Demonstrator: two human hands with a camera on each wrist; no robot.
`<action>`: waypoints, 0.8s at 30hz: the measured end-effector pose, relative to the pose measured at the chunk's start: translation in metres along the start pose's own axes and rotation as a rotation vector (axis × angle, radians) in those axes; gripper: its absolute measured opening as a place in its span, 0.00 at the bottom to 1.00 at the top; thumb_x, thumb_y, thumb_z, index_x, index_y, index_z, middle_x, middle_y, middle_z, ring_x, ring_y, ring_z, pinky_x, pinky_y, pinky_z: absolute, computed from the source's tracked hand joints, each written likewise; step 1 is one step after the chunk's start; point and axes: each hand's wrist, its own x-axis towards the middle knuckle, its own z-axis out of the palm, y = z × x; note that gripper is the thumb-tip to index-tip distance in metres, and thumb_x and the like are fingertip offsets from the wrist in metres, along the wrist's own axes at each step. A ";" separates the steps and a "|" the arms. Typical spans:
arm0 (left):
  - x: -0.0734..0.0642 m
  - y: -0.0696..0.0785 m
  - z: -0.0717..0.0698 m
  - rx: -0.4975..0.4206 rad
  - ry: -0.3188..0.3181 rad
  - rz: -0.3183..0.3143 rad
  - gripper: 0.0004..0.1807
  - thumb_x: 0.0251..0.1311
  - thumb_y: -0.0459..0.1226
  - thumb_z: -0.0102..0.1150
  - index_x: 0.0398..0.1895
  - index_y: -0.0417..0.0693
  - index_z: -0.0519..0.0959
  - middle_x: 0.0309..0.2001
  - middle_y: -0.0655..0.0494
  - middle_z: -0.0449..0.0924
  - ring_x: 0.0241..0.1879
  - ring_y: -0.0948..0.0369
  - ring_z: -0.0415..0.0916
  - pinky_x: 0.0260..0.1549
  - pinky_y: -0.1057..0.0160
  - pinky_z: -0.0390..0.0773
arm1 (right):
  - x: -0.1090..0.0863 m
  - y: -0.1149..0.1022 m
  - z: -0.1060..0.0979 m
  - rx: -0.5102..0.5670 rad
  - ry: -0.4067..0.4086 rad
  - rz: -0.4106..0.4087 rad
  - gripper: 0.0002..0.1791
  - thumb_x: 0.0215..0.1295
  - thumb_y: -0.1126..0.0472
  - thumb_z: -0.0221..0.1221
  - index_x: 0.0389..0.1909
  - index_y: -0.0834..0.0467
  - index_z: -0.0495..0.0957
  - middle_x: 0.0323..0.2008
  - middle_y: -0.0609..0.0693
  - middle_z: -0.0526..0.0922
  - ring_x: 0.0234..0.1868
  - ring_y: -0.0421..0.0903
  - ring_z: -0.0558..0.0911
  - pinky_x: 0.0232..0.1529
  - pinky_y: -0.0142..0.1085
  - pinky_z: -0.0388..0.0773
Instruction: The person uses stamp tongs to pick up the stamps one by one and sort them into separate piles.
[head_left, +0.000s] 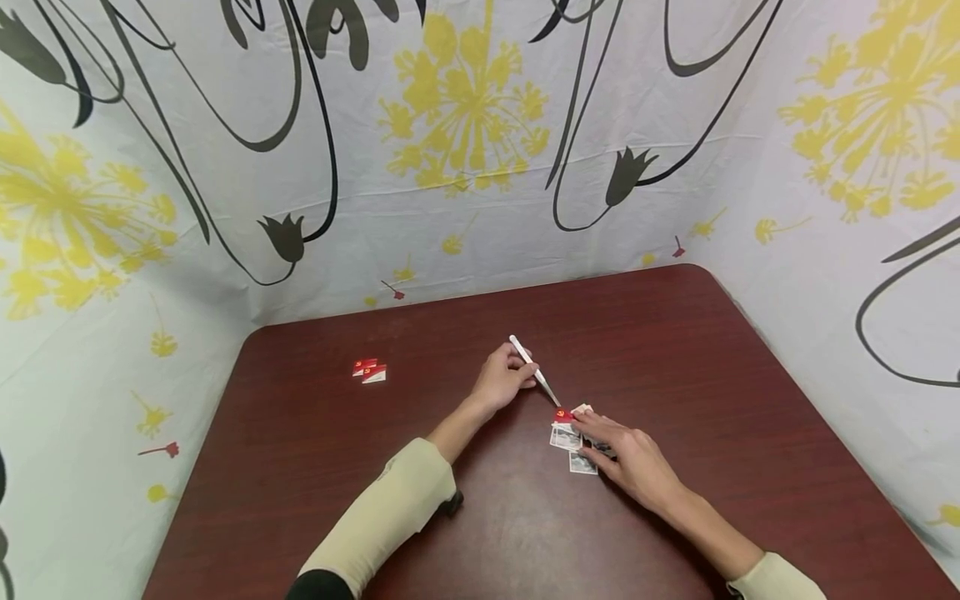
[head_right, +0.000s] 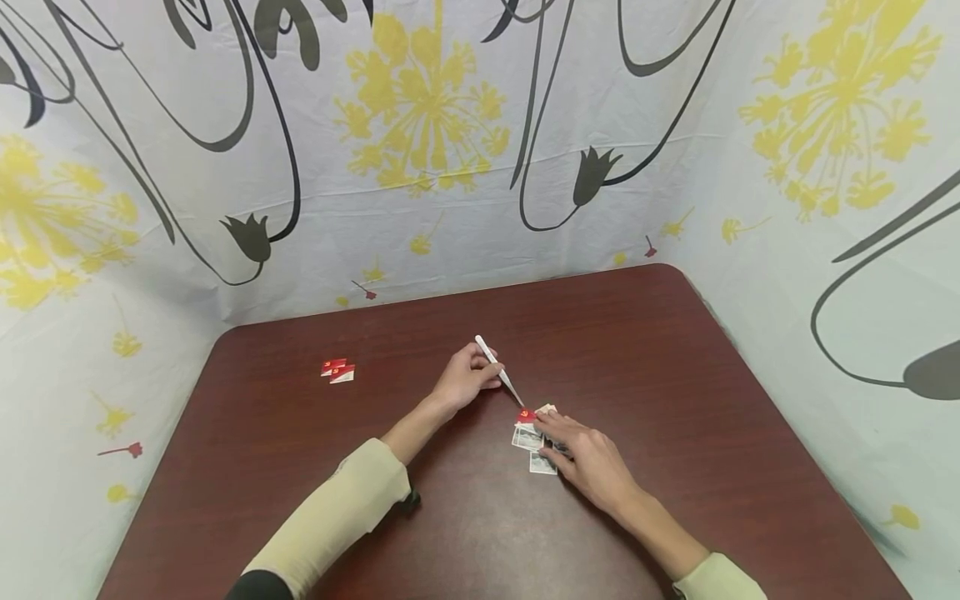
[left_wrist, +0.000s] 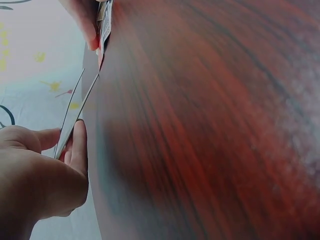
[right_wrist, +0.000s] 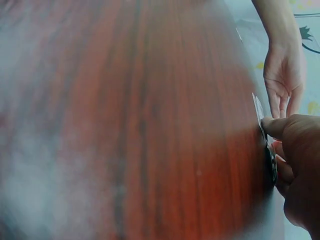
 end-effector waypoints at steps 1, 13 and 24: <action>0.000 0.000 0.000 0.002 -0.005 0.000 0.14 0.72 0.25 0.64 0.56 0.26 0.75 0.43 0.36 0.86 0.44 0.42 0.88 0.46 0.53 0.93 | 0.000 0.000 0.000 0.002 0.000 0.001 0.26 0.61 0.64 0.76 0.61 0.60 0.86 0.63 0.56 0.84 0.64 0.56 0.83 0.51 0.56 0.90; 0.002 0.000 0.001 0.068 -0.038 -0.012 0.14 0.72 0.26 0.64 0.56 0.28 0.75 0.41 0.40 0.87 0.39 0.47 0.89 0.42 0.59 0.93 | 0.000 0.001 0.000 0.007 0.000 0.005 0.26 0.61 0.64 0.76 0.61 0.59 0.86 0.65 0.55 0.83 0.66 0.56 0.82 0.53 0.56 0.89; 0.002 -0.001 0.003 0.040 -0.131 -0.050 0.15 0.72 0.24 0.62 0.57 0.25 0.74 0.38 0.42 0.84 0.34 0.55 0.85 0.41 0.59 0.93 | -0.003 0.002 0.002 0.005 -0.003 0.015 0.24 0.61 0.64 0.76 0.60 0.59 0.87 0.65 0.55 0.83 0.66 0.57 0.82 0.57 0.58 0.87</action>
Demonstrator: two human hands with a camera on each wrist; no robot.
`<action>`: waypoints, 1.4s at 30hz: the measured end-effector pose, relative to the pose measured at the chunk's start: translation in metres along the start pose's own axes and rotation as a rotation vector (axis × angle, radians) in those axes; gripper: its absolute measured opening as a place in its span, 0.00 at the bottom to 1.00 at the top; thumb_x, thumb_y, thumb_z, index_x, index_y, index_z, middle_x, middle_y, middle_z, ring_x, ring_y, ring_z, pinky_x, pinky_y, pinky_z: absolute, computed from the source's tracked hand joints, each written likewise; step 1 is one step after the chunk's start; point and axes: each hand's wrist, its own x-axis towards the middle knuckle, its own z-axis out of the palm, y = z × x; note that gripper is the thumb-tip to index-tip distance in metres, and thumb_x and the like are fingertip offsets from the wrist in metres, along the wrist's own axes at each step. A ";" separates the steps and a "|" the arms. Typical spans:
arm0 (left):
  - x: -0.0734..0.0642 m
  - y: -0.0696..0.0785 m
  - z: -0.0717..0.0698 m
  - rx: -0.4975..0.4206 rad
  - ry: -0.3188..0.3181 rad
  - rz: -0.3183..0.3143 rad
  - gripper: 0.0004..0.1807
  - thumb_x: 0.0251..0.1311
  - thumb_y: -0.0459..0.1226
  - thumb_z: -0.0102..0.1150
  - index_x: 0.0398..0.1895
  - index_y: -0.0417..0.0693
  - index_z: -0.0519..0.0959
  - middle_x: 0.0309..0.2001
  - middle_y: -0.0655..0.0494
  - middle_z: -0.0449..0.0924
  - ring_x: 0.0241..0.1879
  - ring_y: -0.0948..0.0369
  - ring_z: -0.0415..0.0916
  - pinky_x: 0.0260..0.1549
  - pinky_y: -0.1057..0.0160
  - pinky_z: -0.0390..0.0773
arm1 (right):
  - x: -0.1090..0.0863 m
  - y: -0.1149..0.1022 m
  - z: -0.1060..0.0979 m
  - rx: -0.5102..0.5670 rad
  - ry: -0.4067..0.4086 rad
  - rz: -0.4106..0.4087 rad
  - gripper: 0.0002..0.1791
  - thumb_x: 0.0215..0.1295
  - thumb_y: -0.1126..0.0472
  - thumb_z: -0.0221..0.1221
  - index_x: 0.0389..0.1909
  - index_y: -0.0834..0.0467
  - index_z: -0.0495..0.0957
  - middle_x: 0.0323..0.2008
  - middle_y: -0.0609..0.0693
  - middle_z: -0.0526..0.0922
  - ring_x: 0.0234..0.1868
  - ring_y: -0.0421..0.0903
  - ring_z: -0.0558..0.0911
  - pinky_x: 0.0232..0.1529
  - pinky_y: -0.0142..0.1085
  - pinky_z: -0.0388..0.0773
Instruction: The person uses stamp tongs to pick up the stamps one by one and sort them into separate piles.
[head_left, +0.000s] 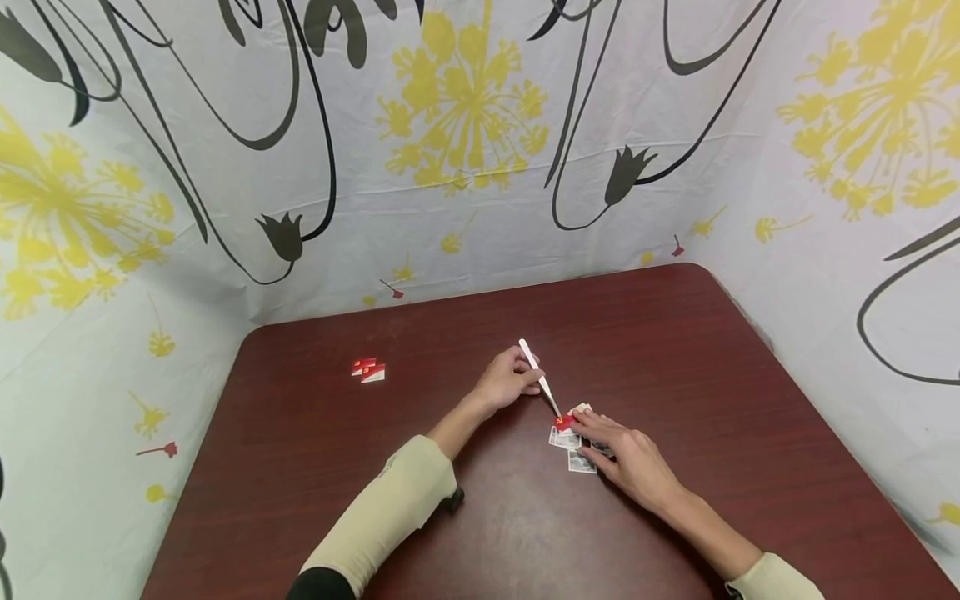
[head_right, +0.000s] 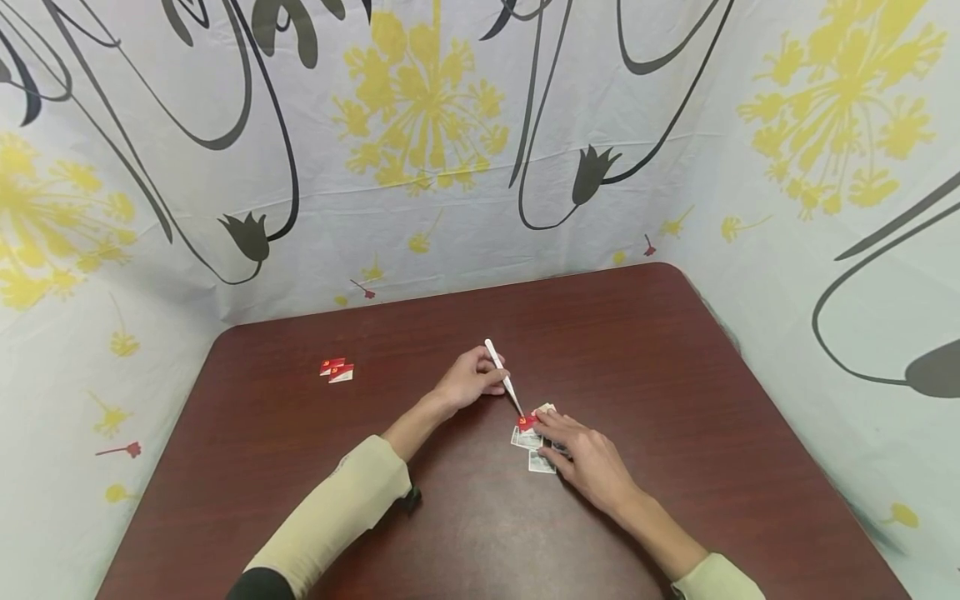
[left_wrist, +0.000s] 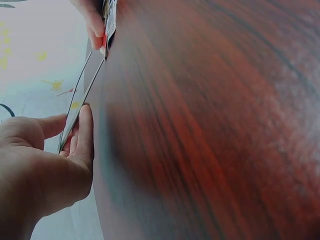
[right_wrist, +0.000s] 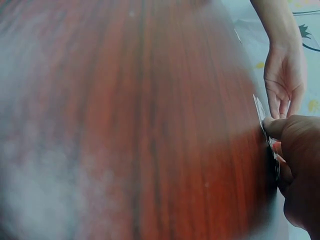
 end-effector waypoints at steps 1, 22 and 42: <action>0.000 0.000 0.000 0.000 -0.010 -0.002 0.15 0.72 0.24 0.62 0.56 0.25 0.74 0.38 0.42 0.84 0.33 0.56 0.85 0.41 0.60 0.93 | 0.000 0.000 0.000 0.000 0.001 0.001 0.24 0.61 0.64 0.76 0.59 0.59 0.87 0.65 0.55 0.83 0.65 0.57 0.82 0.58 0.58 0.86; -0.005 0.002 0.002 0.047 -0.042 -0.009 0.13 0.72 0.24 0.61 0.55 0.25 0.73 0.36 0.44 0.85 0.33 0.51 0.88 0.38 0.59 0.94 | 0.001 -0.002 -0.001 -0.012 0.000 0.007 0.23 0.62 0.64 0.76 0.59 0.58 0.87 0.64 0.55 0.83 0.65 0.58 0.82 0.59 0.59 0.85; -0.003 -0.003 0.001 0.032 0.175 0.038 0.13 0.71 0.26 0.64 0.54 0.28 0.75 0.37 0.44 0.87 0.32 0.51 0.89 0.36 0.60 0.94 | -0.001 -0.001 -0.001 -0.012 -0.010 0.015 0.26 0.62 0.63 0.76 0.63 0.58 0.85 0.66 0.55 0.82 0.66 0.56 0.81 0.53 0.58 0.88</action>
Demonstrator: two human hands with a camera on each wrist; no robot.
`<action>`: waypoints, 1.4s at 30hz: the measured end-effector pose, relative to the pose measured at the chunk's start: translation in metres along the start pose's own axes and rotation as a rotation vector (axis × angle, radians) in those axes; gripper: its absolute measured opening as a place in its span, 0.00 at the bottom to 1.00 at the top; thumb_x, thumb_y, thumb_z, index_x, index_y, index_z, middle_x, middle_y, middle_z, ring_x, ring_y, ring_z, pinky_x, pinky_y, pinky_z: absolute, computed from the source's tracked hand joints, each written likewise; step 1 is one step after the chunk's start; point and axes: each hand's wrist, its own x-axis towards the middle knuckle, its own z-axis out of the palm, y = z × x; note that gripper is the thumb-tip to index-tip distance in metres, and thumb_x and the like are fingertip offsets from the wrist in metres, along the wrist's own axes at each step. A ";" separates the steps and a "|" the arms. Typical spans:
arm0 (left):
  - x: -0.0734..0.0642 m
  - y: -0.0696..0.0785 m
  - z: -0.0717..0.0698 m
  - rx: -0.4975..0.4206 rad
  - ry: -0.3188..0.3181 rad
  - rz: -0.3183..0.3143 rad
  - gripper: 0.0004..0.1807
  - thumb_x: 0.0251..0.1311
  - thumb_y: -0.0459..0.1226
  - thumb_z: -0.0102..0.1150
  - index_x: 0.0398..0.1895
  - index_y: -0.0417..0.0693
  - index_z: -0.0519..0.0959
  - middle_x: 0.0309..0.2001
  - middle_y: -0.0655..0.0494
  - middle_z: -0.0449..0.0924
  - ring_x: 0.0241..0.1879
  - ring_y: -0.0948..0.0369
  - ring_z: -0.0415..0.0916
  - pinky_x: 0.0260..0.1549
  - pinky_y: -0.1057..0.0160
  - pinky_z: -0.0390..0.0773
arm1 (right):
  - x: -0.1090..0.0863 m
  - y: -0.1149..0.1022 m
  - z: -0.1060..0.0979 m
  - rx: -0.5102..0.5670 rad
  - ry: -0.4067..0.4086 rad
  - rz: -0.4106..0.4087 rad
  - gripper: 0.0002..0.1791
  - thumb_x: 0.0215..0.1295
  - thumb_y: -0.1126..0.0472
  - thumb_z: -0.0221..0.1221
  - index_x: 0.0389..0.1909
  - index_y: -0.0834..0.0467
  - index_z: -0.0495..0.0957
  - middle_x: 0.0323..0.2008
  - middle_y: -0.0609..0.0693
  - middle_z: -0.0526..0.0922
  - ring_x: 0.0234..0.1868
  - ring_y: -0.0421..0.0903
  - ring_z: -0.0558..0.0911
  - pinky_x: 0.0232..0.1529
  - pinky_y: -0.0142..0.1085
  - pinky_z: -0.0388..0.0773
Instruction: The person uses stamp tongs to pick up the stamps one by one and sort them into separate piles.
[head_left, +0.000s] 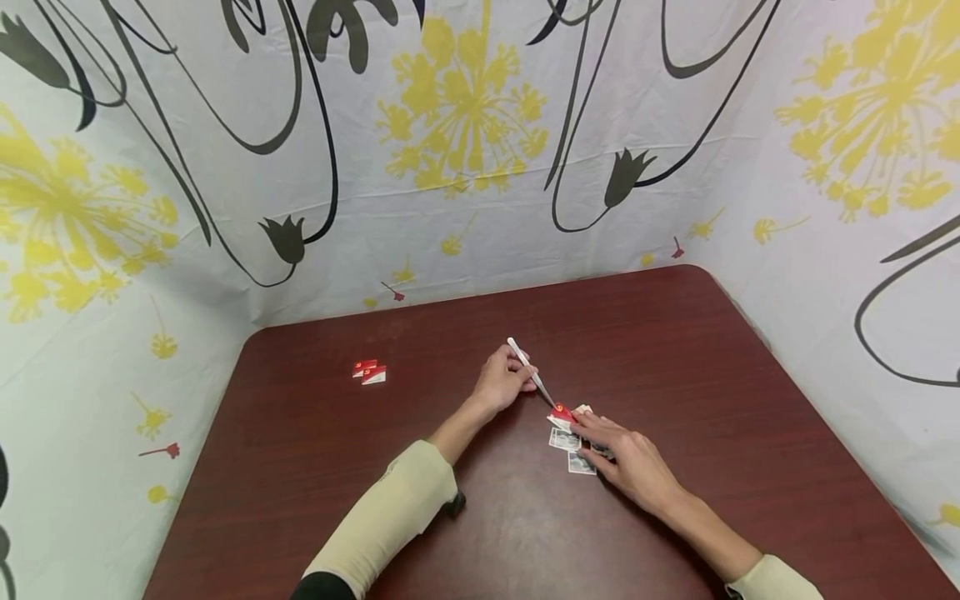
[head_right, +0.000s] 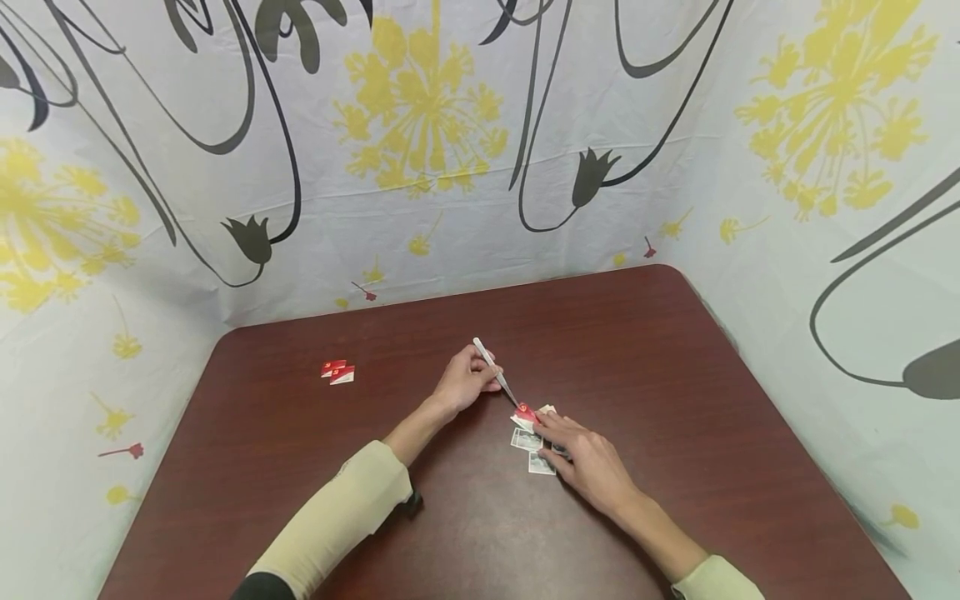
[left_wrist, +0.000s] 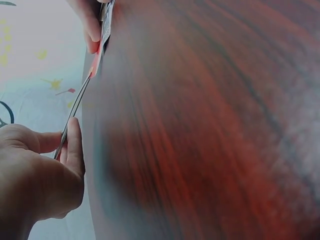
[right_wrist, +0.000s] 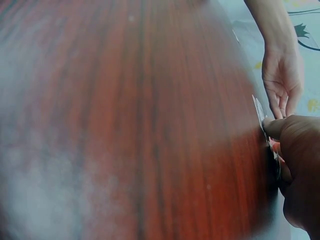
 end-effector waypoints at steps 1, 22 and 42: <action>0.000 0.000 0.000 -0.007 0.007 0.004 0.13 0.71 0.25 0.64 0.54 0.28 0.75 0.37 0.44 0.87 0.32 0.52 0.89 0.36 0.60 0.94 | 0.000 0.000 0.000 -0.001 0.001 0.000 0.26 0.62 0.63 0.76 0.63 0.58 0.85 0.66 0.55 0.82 0.66 0.56 0.81 0.53 0.58 0.88; -0.004 0.009 -0.068 -0.139 0.178 0.059 0.19 0.72 0.25 0.63 0.59 0.23 0.71 0.40 0.40 0.85 0.33 0.60 0.85 0.43 0.56 0.93 | -0.002 -0.003 0.002 -0.005 -0.004 0.012 0.29 0.63 0.64 0.75 0.66 0.59 0.83 0.66 0.54 0.82 0.67 0.57 0.81 0.55 0.60 0.87; -0.021 -0.002 -0.179 -0.232 0.495 0.054 0.16 0.73 0.23 0.58 0.58 0.25 0.67 0.39 0.44 0.80 0.30 0.64 0.84 0.42 0.62 0.92 | 0.000 -0.003 0.003 -0.015 0.010 0.002 0.29 0.62 0.64 0.75 0.65 0.60 0.83 0.66 0.55 0.82 0.67 0.57 0.81 0.54 0.59 0.87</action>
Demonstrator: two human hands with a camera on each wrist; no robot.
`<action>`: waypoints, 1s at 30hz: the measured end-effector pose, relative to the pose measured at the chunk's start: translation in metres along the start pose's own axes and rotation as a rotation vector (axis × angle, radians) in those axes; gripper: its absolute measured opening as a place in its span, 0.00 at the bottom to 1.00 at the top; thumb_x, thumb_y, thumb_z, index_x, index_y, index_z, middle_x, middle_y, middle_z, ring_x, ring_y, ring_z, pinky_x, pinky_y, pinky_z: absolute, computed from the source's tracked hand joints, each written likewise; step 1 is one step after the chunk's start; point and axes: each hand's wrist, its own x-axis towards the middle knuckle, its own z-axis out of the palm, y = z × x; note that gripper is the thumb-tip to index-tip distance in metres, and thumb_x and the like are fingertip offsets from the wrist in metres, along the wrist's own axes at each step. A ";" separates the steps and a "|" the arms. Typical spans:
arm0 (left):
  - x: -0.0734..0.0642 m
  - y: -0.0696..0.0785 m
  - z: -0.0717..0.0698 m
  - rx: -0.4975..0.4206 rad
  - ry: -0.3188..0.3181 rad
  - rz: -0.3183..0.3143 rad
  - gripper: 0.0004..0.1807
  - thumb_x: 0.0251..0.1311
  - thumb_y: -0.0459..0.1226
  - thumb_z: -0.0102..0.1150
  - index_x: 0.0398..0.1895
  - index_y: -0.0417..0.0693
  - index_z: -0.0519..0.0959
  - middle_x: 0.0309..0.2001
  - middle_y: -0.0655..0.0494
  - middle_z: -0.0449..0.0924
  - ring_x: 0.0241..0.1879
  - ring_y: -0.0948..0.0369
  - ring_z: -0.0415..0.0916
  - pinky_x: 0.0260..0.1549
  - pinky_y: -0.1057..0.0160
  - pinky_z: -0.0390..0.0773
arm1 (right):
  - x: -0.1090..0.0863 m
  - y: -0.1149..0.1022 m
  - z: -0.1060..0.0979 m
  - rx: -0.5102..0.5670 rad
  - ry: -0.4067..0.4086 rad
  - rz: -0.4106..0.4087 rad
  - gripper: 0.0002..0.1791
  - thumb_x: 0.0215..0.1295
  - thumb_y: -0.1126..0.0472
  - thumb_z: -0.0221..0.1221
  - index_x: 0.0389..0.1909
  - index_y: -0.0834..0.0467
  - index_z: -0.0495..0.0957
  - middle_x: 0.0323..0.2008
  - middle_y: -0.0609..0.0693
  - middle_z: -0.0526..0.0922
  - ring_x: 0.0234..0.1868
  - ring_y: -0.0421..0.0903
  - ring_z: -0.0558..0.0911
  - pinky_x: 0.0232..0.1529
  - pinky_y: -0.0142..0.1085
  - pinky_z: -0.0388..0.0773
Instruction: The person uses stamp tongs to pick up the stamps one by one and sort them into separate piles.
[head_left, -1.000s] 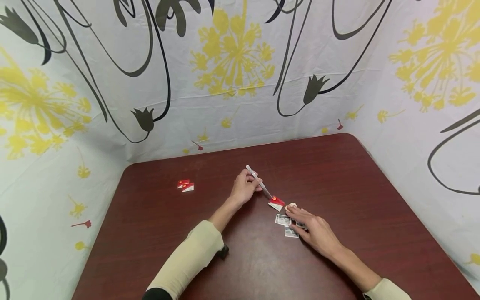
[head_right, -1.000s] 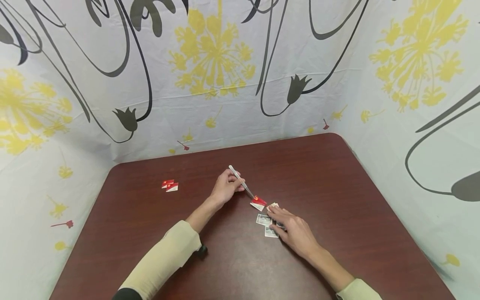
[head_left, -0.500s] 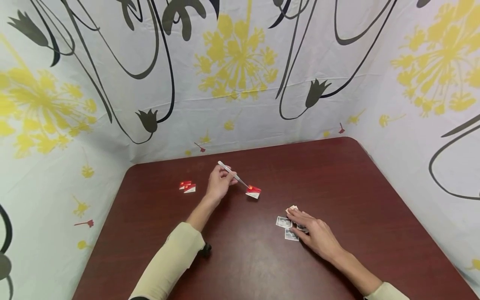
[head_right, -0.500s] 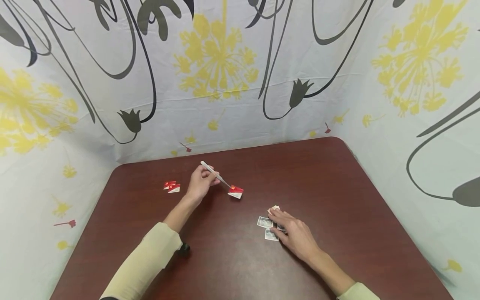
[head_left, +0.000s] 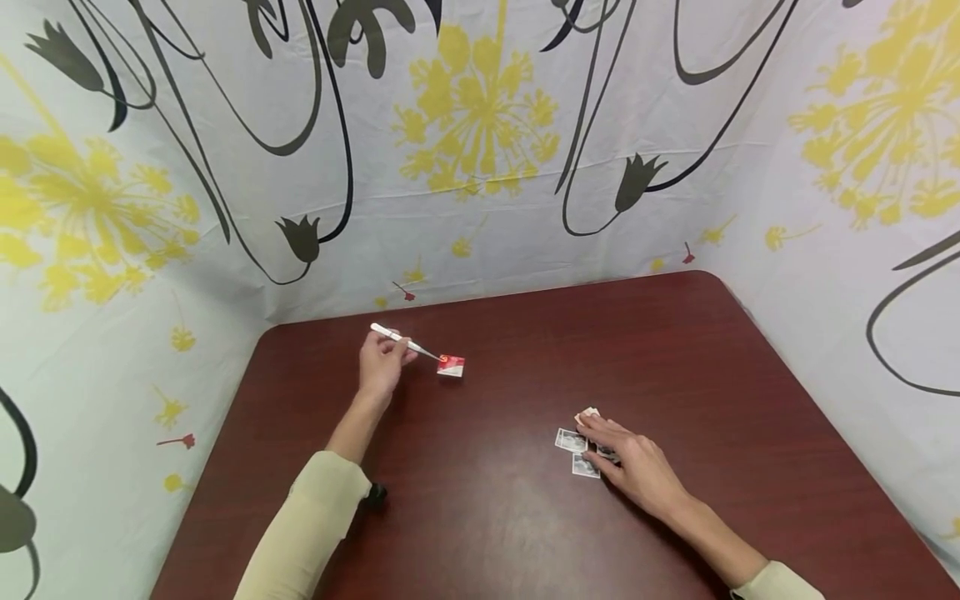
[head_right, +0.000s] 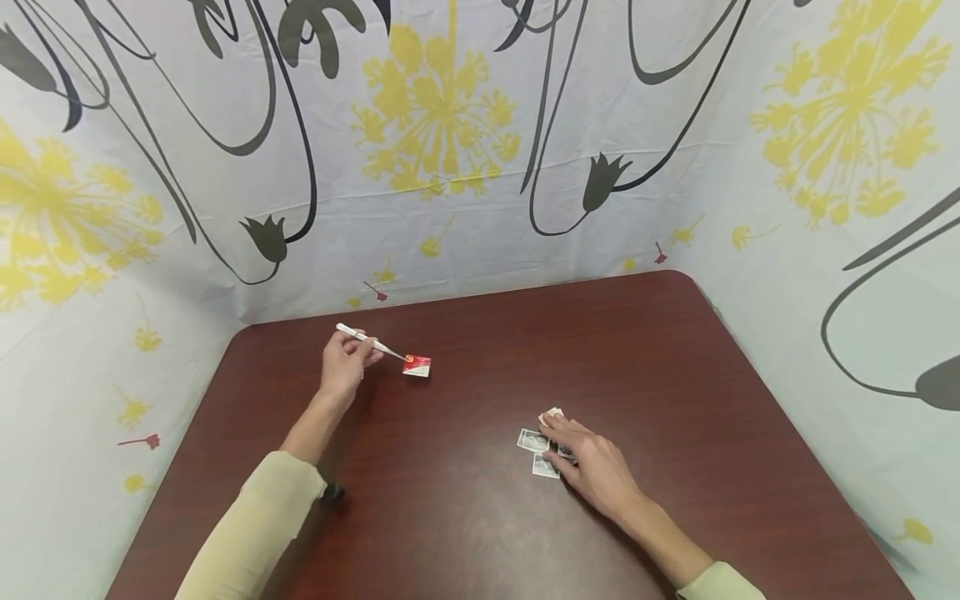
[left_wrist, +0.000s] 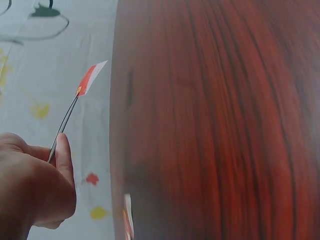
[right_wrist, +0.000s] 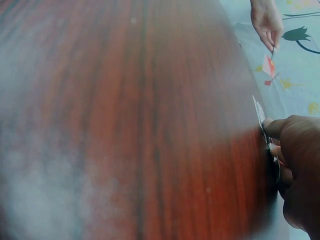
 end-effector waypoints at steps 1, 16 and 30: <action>0.001 0.000 -0.005 0.008 0.015 -0.002 0.15 0.74 0.24 0.58 0.58 0.26 0.68 0.39 0.44 0.80 0.30 0.64 0.84 0.43 0.61 0.92 | 0.000 0.000 0.000 0.001 0.000 0.000 0.29 0.63 0.64 0.75 0.65 0.60 0.83 0.66 0.55 0.82 0.67 0.57 0.81 0.54 0.59 0.87; 0.002 -0.007 -0.062 0.040 0.163 -0.017 0.11 0.75 0.26 0.58 0.51 0.33 0.66 0.42 0.41 0.79 0.28 0.65 0.85 0.45 0.61 0.92 | 0.001 0.000 0.000 0.002 0.011 -0.008 0.29 0.62 0.63 0.76 0.64 0.61 0.83 0.65 0.56 0.83 0.65 0.58 0.81 0.54 0.60 0.87; 0.003 -0.010 -0.087 0.130 0.213 -0.066 0.14 0.79 0.31 0.54 0.58 0.33 0.64 0.49 0.35 0.78 0.32 0.66 0.85 0.51 0.58 0.90 | 0.000 0.000 0.000 0.021 0.016 -0.004 0.29 0.62 0.63 0.76 0.64 0.62 0.83 0.66 0.56 0.82 0.66 0.58 0.81 0.53 0.60 0.87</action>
